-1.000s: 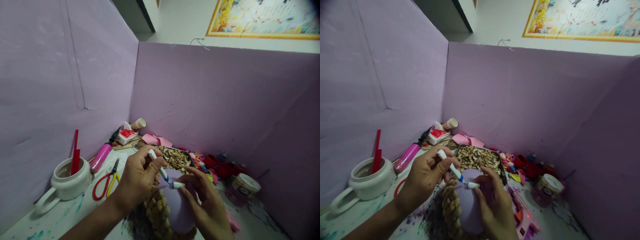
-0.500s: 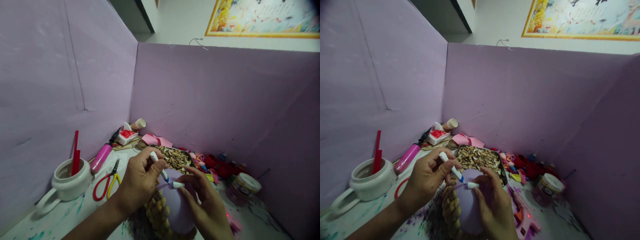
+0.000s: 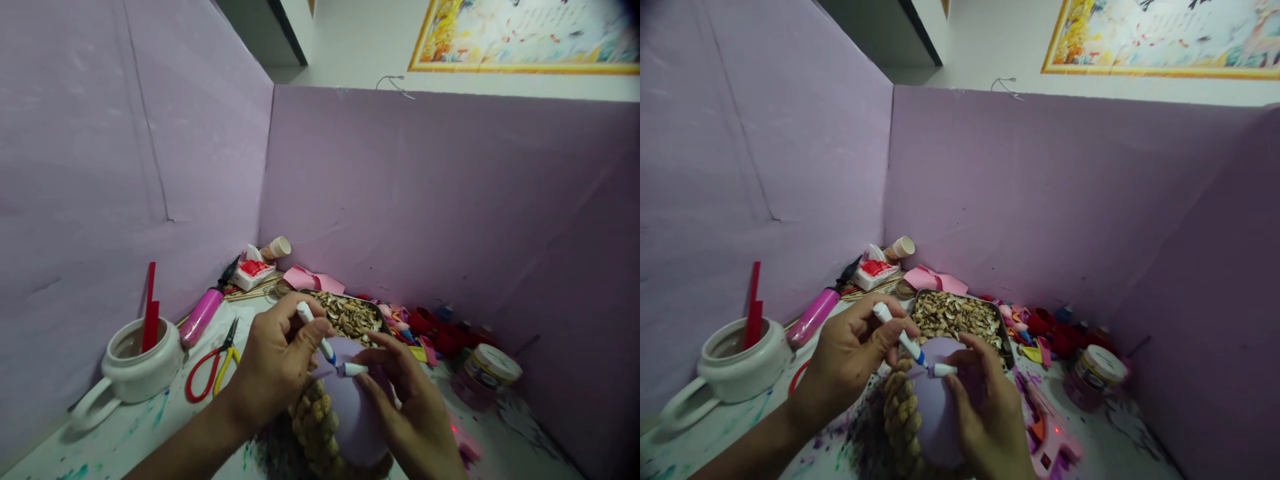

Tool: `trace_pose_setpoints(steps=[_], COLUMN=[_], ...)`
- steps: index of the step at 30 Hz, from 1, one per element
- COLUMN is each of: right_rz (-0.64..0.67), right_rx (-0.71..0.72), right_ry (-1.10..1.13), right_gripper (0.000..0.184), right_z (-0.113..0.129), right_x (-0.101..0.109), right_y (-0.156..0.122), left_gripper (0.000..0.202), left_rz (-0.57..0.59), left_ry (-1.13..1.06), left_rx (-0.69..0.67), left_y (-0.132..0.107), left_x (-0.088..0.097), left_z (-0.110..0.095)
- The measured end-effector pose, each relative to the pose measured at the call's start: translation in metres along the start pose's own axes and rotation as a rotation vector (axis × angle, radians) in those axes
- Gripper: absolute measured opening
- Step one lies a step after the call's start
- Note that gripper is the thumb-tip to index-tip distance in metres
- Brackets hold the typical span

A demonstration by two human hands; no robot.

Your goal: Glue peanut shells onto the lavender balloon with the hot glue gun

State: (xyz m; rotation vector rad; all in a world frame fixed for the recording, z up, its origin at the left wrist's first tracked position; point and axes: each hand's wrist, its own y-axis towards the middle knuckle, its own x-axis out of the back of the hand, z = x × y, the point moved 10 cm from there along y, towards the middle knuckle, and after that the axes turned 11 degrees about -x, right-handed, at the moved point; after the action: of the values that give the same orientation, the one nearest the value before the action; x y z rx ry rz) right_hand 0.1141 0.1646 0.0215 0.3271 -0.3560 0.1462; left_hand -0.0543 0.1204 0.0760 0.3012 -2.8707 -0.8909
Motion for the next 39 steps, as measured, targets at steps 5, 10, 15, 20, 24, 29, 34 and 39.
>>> trace_pose_setpoints(steps=[5, 10, 15, 20, 24, 29, 34, 39], right_rz=[0.008, 0.009, 0.02, 0.029, 0.021, -0.007, -0.02, -0.013], right_rx=[-0.011, -0.007, -0.001, -0.001, 0.017, 0.051, 0.085, 0.073], right_ry=[-0.003, 0.015, 0.002, 0.0, -0.018, -0.036, -0.044, -0.042], right_gripper=[0.037, 0.037, 0.036, 0.037, 0.037, 0.035, 0.034, 0.034], right_z=[-0.001, -0.002, -0.001, -0.003, -0.001, 0.007, 0.013, 0.009], right_x=[-0.001, -0.002, -0.003, -0.003, -0.003, -0.001, -0.001, -0.001], right_y=[-0.001, -0.001, 0.0, -0.001, -0.002, -0.002, -0.002, -0.003], left_gripper=[0.016, 0.014, 0.014, 0.016, 0.014, 0.014, 0.013, 0.015], left_rz=[0.001, 0.053, 0.016, -0.006, 0.045, -0.018, -0.061, -0.026], left_ry=[0.012, 0.02, 0.008, 0.015, 0.015, 0.033, 0.015, 0.014], left_rx=[0.01, 0.003, -0.002, -0.001, 0.005, -0.027, -0.042, -0.012], left_y=[0.0, -0.001, -0.001, 0.0, 0.0, 0.002, 0.002, 0.0], left_x=[-0.001, -0.006, -0.001, 0.0, -0.006, 0.005, 0.009, 0.001], left_z=[0.003, 0.001, -0.002, -0.001, -0.001, -0.011, -0.014, -0.003])
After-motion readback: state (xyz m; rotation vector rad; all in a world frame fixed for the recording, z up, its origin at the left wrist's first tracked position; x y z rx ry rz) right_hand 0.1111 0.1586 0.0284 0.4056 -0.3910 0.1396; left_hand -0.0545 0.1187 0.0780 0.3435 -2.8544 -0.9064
